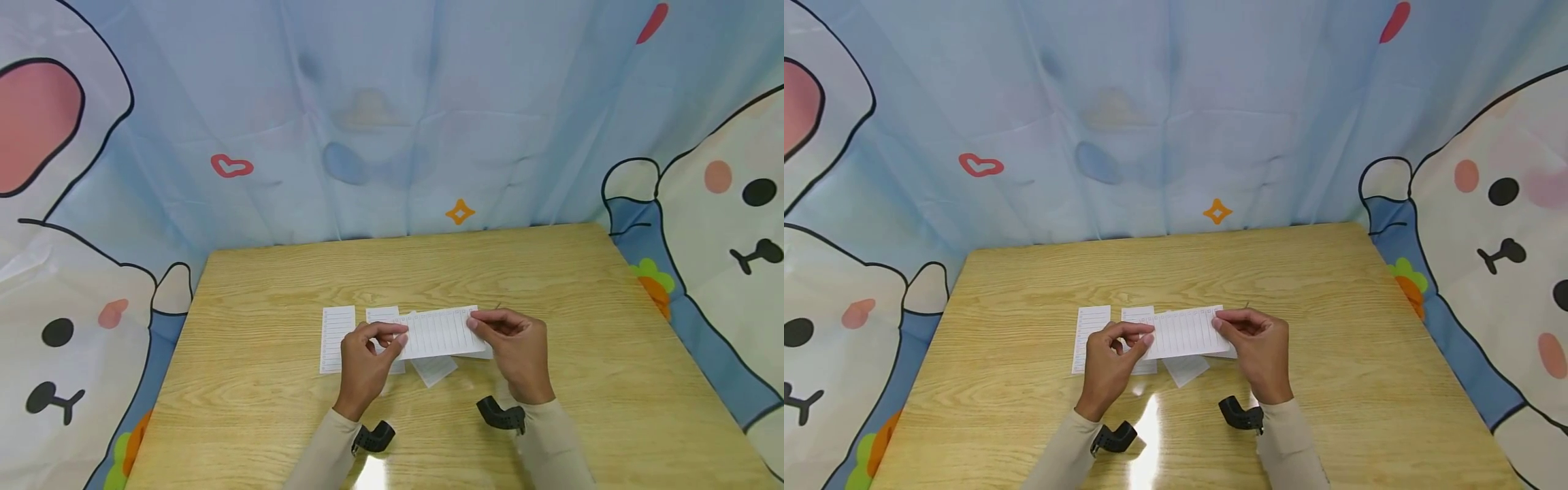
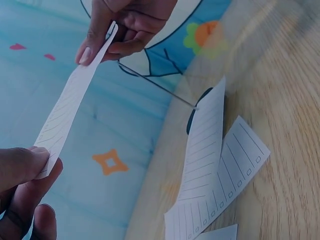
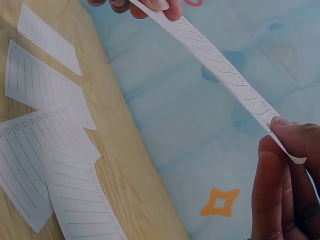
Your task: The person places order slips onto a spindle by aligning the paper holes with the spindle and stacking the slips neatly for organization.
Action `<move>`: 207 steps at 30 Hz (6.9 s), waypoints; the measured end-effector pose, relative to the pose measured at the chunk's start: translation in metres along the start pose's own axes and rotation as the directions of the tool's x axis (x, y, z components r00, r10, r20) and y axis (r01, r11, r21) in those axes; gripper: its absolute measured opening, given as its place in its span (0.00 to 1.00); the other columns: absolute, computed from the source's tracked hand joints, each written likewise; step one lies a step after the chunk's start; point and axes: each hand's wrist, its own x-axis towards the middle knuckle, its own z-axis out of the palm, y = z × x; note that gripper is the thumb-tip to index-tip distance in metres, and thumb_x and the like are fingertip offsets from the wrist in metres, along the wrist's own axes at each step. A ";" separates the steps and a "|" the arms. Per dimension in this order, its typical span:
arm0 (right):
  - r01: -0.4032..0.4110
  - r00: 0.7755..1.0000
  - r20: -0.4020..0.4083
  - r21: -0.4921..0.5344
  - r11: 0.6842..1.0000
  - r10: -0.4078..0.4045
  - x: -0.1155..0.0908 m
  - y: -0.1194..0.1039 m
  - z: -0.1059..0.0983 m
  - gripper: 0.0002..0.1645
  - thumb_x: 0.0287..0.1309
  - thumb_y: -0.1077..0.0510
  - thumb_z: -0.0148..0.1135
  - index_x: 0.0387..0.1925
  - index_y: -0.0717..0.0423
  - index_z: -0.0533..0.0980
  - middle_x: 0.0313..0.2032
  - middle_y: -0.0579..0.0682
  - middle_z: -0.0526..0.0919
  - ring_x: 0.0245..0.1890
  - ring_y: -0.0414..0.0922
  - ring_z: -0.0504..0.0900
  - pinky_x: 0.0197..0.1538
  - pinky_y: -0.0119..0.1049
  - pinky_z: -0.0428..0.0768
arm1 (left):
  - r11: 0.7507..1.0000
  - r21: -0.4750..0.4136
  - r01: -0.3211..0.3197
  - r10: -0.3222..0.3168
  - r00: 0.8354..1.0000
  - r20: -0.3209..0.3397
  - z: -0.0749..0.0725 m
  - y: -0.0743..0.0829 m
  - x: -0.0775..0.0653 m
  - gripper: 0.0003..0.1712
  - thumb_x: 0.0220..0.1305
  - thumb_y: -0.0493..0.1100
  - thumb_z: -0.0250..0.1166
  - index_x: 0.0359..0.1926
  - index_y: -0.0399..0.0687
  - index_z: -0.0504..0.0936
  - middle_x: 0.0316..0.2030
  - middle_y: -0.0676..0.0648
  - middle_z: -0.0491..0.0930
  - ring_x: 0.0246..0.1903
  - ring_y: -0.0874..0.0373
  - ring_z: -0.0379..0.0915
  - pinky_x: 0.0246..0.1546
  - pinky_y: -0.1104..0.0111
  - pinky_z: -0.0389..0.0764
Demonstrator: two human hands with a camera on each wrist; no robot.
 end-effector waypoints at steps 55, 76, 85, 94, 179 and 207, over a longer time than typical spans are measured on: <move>0.004 0.985 -0.174 0.027 1.000 0.001 0.016 -0.004 -0.034 0.15 0.58 0.67 0.78 0.46 0.70 0.88 0.39 0.42 0.93 0.35 0.38 0.88 0.38 0.24 0.83 | 0.999 0.007 -0.054 0.053 0.988 0.147 0.038 0.005 0.038 0.08 0.68 0.44 0.74 0.46 0.58 0.94 0.40 0.52 0.91 0.35 0.60 0.80 0.31 0.73 0.73; -0.078 0.976 -0.196 0.108 0.991 0.098 0.027 0.000 -0.038 0.15 0.58 0.64 0.78 0.45 0.69 0.87 0.36 0.45 0.92 0.36 0.39 0.88 0.39 0.26 0.86 | 0.998 -0.062 -0.017 0.025 0.991 0.134 0.049 0.002 0.045 0.06 0.70 0.44 0.73 0.43 0.53 0.95 0.35 0.48 0.91 0.33 0.63 0.79 0.30 0.73 0.71; -0.100 0.972 -0.199 0.119 0.988 0.122 0.031 0.005 -0.037 0.15 0.60 0.65 0.77 0.46 0.70 0.86 0.35 0.43 0.91 0.36 0.38 0.87 0.39 0.26 0.85 | 0.998 -0.061 -0.021 0.029 0.991 0.127 0.055 -0.001 0.048 0.06 0.71 0.44 0.72 0.43 0.54 0.95 0.33 0.47 0.90 0.32 0.62 0.78 0.29 0.74 0.71; -0.127 0.970 -0.195 0.114 0.985 0.147 0.027 0.004 -0.035 0.15 0.61 0.64 0.77 0.46 0.70 0.86 0.34 0.44 0.90 0.34 0.39 0.86 0.38 0.27 0.85 | 0.999 -0.035 -0.001 0.005 0.993 0.119 0.050 -0.001 0.045 0.05 0.70 0.43 0.73 0.42 0.55 0.95 0.33 0.49 0.91 0.32 0.62 0.79 0.29 0.74 0.71; -0.183 0.969 -0.154 0.065 0.981 0.191 0.032 0.040 -0.030 0.17 0.60 0.66 0.77 0.50 0.68 0.86 0.36 0.40 0.92 0.37 0.36 0.89 0.37 0.28 0.86 | 0.997 0.029 0.078 -0.081 0.988 0.130 0.050 -0.030 0.043 0.05 0.69 0.41 0.74 0.43 0.52 0.94 0.34 0.50 0.91 0.33 0.60 0.78 0.38 0.71 0.77; -0.210 0.965 -0.196 -0.178 0.961 0.174 0.032 0.070 -0.022 0.07 0.60 0.64 0.77 0.40 0.59 0.90 0.37 0.48 0.93 0.35 0.35 0.87 0.39 0.24 0.83 | 0.948 0.302 0.102 -0.128 0.989 0.069 0.056 -0.050 0.038 0.02 0.64 0.46 0.77 0.38 0.60 0.95 0.28 0.57 0.89 0.29 0.63 0.70 0.32 0.70 0.70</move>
